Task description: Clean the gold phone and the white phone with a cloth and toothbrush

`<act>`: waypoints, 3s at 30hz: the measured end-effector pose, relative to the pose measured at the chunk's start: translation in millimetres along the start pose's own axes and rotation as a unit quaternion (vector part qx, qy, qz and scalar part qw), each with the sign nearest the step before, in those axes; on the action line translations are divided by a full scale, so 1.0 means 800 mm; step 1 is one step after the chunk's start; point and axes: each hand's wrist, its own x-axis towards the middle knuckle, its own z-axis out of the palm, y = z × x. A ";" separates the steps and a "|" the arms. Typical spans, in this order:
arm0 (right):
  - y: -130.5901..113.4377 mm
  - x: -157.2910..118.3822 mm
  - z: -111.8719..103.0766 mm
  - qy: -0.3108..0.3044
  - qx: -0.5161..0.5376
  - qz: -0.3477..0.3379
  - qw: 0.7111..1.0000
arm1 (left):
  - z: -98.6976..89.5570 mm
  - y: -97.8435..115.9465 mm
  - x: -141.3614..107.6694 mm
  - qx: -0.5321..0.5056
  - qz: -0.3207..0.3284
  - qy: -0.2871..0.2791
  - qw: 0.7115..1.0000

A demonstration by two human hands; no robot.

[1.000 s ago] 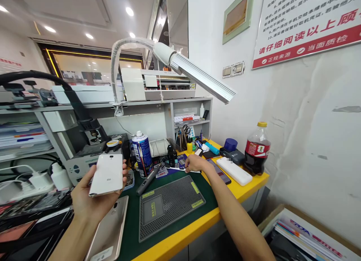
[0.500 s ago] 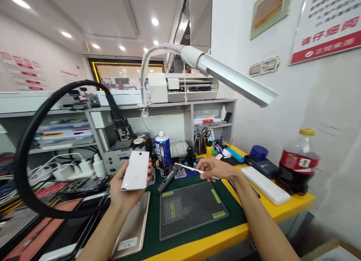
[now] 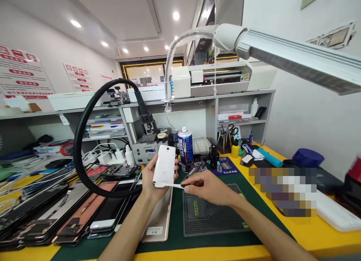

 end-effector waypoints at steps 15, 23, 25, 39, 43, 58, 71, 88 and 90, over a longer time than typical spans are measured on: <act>0.003 -0.004 0.008 0.066 -0.080 -0.016 0.995 | 0.001 -0.010 0.003 0.018 0.019 0.035 0.999; 0.006 -0.007 0.007 0.071 -0.088 -0.014 0.994 | 0.003 -0.011 0.002 0.026 0.030 0.043 0.998; 0.005 -0.007 0.007 0.070 -0.085 -0.020 0.994 | 0.003 -0.012 0.002 0.026 0.030 0.049 0.998; 0.008 -0.007 0.007 0.061 -0.074 -0.012 0.995 | 0.002 -0.013 0.003 0.027 0.037 0.034 0.998; 0.012 -0.007 0.004 0.069 -0.074 0.001 0.995 | 0.002 -0.012 0.003 0.030 0.043 0.051 0.997; 0.015 -0.006 0.009 0.059 -0.050 -0.010 0.997 | 0.003 -0.012 0.004 0.031 0.043 0.100 0.994; 0.020 -0.005 0.013 0.076 -0.065 -0.027 0.995 | -0.002 -0.011 0.010 0.039 0.018 0.194 0.980; 0.023 -0.007 0.011 0.124 -0.146 -0.075 0.979 | -0.009 -0.013 0.013 0.071 0.013 0.266 0.961; 0.025 -0.008 0.009 0.128 -0.151 -0.081 0.977 | -0.009 -0.013 0.013 0.073 0.014 0.272 0.959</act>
